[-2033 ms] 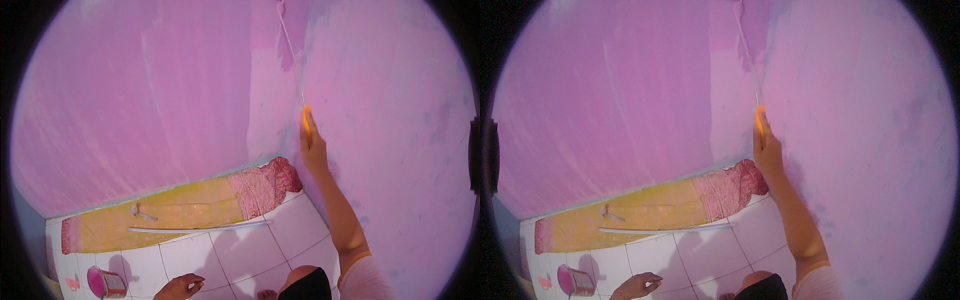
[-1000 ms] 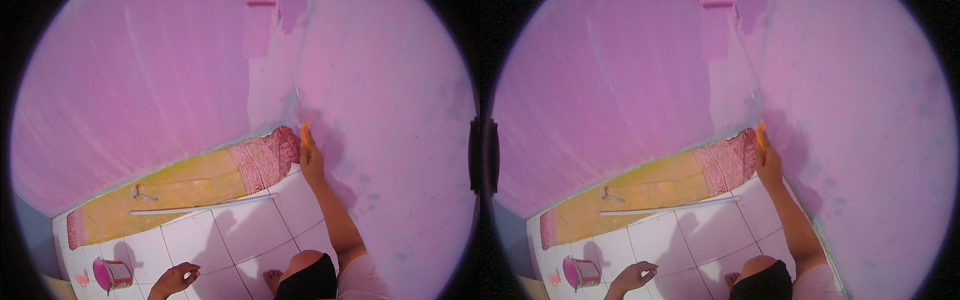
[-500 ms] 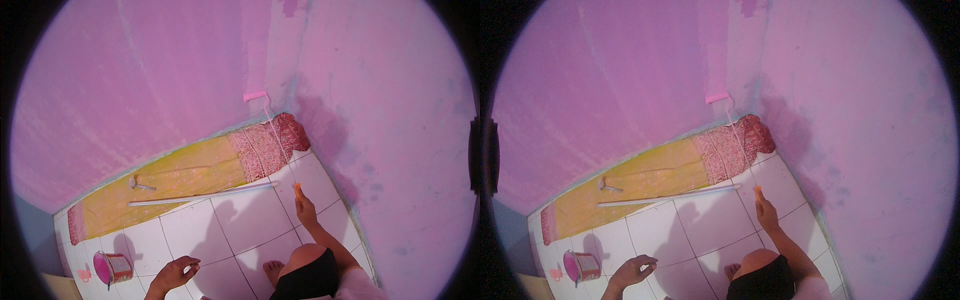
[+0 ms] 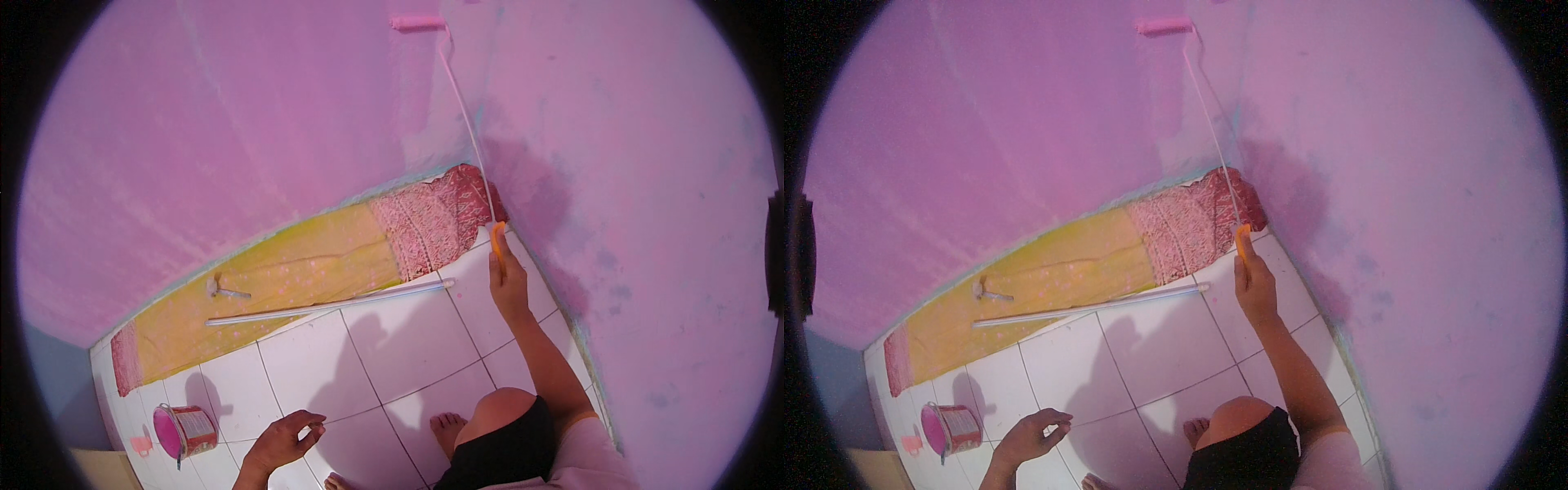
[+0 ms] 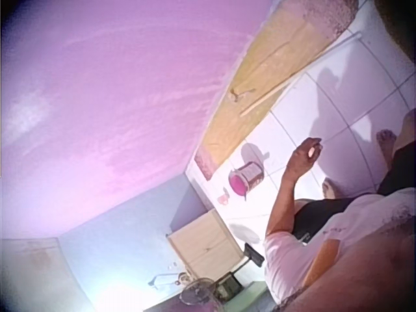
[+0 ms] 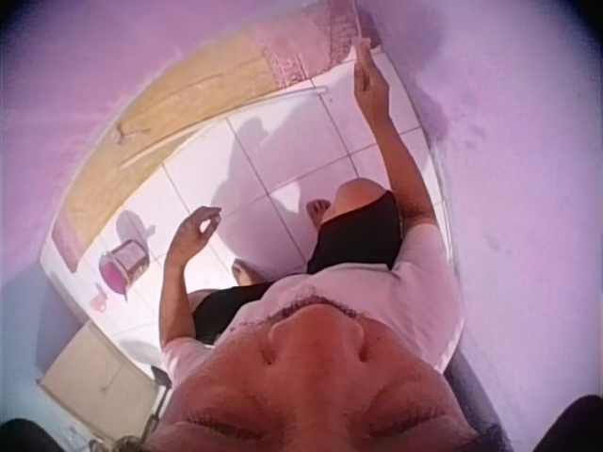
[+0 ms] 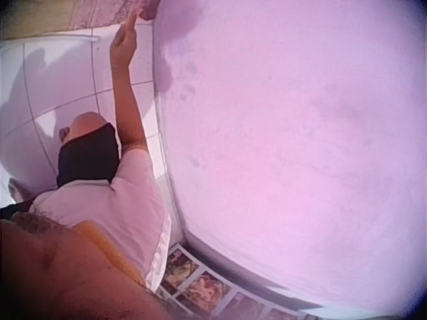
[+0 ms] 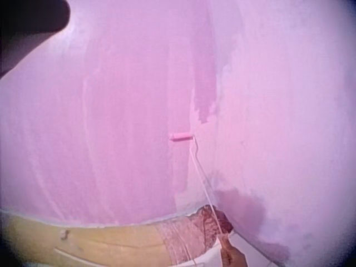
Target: The person paints a wall pink using a roller, repeatedly dipping it into a paint bucket. They then fold a protective cloth on the floor and move a pink storage unit.
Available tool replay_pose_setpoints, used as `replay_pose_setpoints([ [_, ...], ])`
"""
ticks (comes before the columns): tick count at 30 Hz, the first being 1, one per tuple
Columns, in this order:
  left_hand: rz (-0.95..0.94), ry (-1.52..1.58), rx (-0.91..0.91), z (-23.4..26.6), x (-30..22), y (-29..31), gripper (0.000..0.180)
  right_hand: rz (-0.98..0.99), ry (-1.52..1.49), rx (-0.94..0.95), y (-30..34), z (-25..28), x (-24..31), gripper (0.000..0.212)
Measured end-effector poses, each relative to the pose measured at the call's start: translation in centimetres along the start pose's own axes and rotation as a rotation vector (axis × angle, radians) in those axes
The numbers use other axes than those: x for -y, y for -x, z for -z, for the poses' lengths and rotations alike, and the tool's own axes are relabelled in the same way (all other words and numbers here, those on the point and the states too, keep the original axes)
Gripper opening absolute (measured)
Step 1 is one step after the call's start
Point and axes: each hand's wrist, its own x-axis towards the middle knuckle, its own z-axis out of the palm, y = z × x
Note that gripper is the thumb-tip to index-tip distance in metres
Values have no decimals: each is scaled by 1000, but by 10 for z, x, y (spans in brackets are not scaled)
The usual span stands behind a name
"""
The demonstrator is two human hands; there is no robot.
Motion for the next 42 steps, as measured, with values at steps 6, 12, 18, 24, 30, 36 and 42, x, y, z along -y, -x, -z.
replay_pose_setpoints([
  [6, 34, 34, 19, -2, 1, -1, 25, -131, 55, 123, 82, -21, -29, 55],
  [12, -9, 17, 29, -4, 0, -5, 25, -303, 89, 294, 134, -29, -51, 53],
  [18, 14, 15, 30, -2, 1, -1, 25, -231, 13, 244, 142, -25, -53, 52],
  [24, 20, 25, 26, -6, 1, -3, 25, -168, -28, 138, 105, -15, -35, 52],
  [30, 17, 15, 47, -6, -1, -6, 25, -183, 35, 153, 101, -22, -41, 52],
  [36, 1, 22, 43, -7, -1, -7, 25, -222, 48, 251, 140, -28, -55, 53],
  [42, -15, 17, 45, -8, 2, -6, 26, -285, -13, 277, 139, -23, -58, 50],
])
